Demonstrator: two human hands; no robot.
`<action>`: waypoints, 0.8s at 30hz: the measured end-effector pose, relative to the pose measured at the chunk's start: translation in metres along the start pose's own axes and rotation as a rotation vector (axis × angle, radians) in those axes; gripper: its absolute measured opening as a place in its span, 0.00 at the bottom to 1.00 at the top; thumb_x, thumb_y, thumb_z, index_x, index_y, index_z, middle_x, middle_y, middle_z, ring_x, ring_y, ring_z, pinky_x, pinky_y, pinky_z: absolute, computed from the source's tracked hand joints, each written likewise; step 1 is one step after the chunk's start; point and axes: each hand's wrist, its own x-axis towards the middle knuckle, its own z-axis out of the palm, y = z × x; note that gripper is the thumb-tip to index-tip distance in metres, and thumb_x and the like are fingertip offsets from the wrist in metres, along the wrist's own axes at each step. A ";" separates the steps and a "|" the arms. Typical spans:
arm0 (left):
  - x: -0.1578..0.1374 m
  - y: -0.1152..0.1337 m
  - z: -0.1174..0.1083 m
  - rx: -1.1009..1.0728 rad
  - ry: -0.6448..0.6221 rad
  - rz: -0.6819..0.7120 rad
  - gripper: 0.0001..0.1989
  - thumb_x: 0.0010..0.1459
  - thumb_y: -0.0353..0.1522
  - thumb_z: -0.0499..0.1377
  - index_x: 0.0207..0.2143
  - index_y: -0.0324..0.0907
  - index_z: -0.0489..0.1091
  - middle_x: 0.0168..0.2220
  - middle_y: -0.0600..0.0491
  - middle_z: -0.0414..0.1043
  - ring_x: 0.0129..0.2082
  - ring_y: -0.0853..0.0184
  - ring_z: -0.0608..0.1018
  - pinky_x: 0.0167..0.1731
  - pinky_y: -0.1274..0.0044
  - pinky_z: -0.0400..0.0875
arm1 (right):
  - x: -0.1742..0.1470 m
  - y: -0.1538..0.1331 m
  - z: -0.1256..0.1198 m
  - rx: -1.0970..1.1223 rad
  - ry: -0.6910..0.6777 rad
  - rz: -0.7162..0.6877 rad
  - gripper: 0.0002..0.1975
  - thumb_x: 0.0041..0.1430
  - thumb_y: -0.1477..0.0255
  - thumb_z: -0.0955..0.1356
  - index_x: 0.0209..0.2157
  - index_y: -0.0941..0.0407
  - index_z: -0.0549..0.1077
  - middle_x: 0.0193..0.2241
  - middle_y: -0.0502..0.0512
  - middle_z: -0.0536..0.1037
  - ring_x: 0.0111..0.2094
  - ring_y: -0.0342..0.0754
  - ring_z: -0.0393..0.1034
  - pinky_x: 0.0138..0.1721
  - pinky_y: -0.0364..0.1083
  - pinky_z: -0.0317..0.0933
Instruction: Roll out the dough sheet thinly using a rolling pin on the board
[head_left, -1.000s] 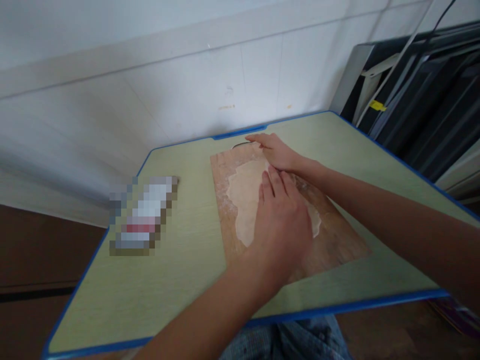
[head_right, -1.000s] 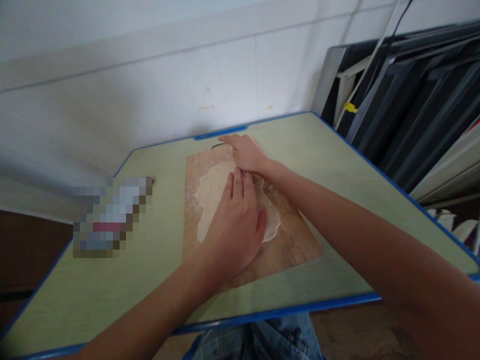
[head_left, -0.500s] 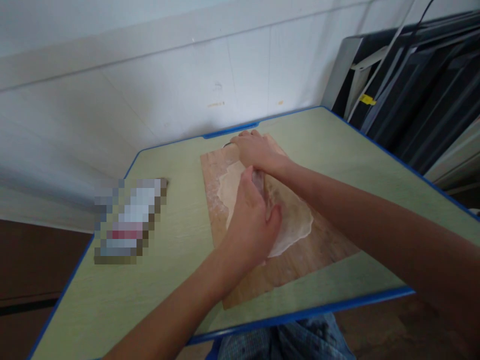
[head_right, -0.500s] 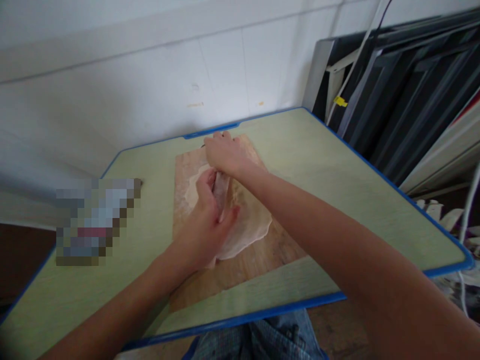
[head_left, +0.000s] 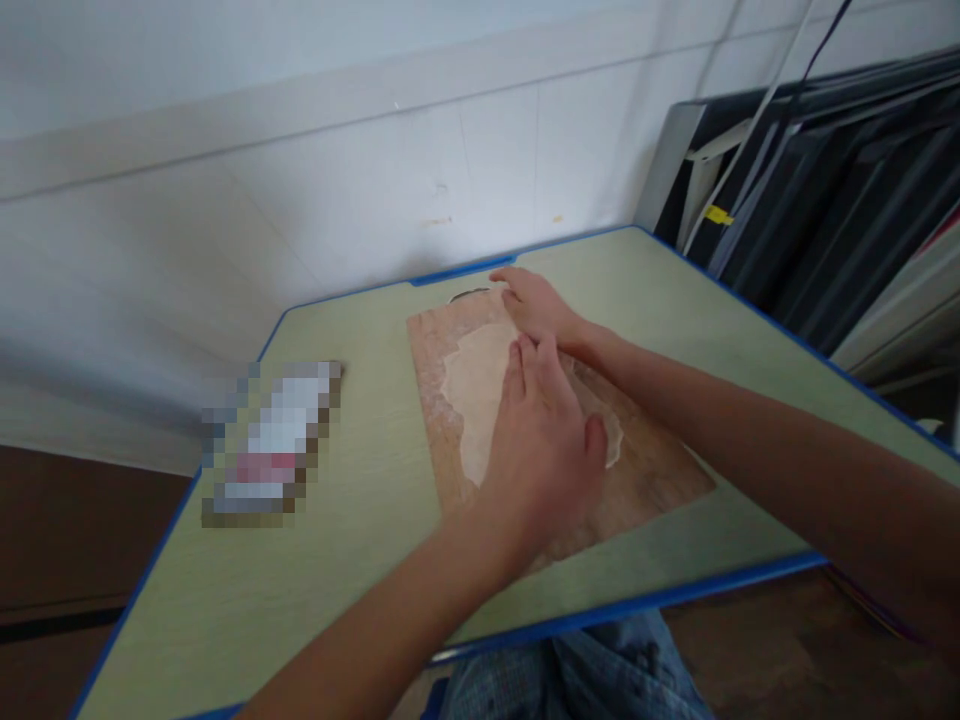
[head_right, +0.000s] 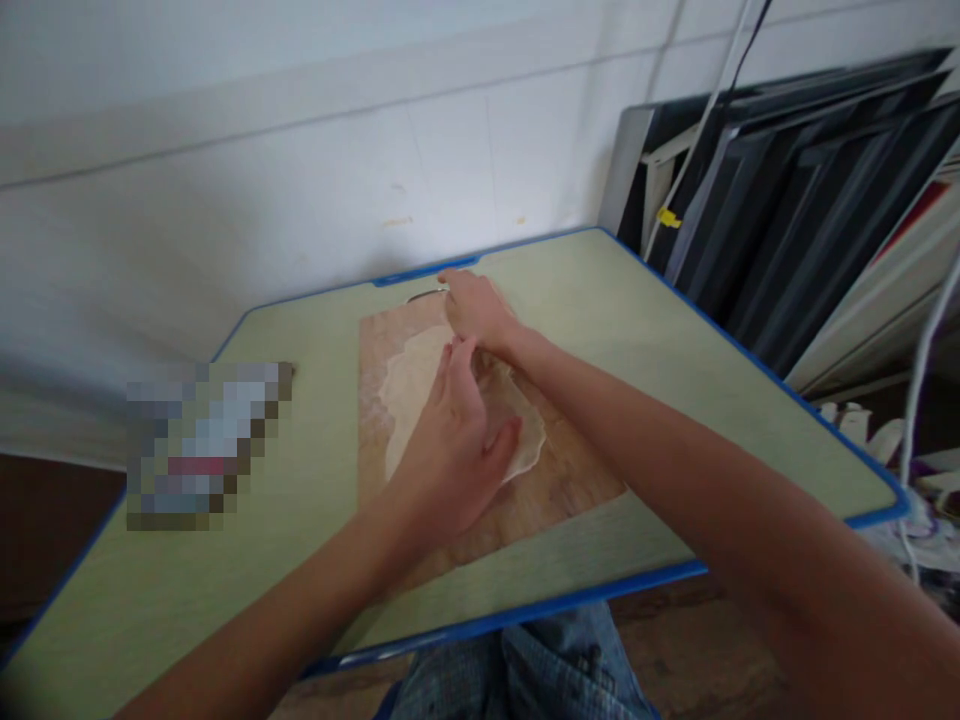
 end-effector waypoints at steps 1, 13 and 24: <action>-0.002 -0.004 -0.003 -0.036 -0.007 0.014 0.35 0.56 0.28 0.51 0.62 0.26 0.38 0.66 0.27 0.42 0.68 0.48 0.43 0.65 0.55 0.45 | -0.005 -0.001 -0.006 -0.009 0.032 0.008 0.23 0.54 0.82 0.58 0.51 0.65 0.69 0.52 0.68 0.74 0.54 0.55 0.67 0.55 0.56 0.58; 0.087 -0.042 -0.047 0.143 -0.088 0.003 0.16 0.59 0.28 0.50 0.50 0.36 0.61 0.58 0.41 0.62 0.61 0.56 0.64 0.61 0.62 0.54 | -0.154 -0.094 -0.066 -0.098 -0.167 -0.560 0.15 0.65 0.73 0.61 0.48 0.64 0.72 0.49 0.65 0.75 0.52 0.53 0.68 0.53 0.53 0.61; 0.118 -0.076 -0.031 0.121 -0.213 -0.035 0.26 0.59 0.29 0.48 0.60 0.35 0.56 0.67 0.41 0.49 0.68 0.60 0.49 0.64 0.68 0.48 | -0.156 -0.144 -0.015 -0.175 -0.181 -0.263 0.28 0.61 0.58 0.65 0.54 0.66 0.68 0.56 0.65 0.71 0.58 0.55 0.61 0.63 0.53 0.48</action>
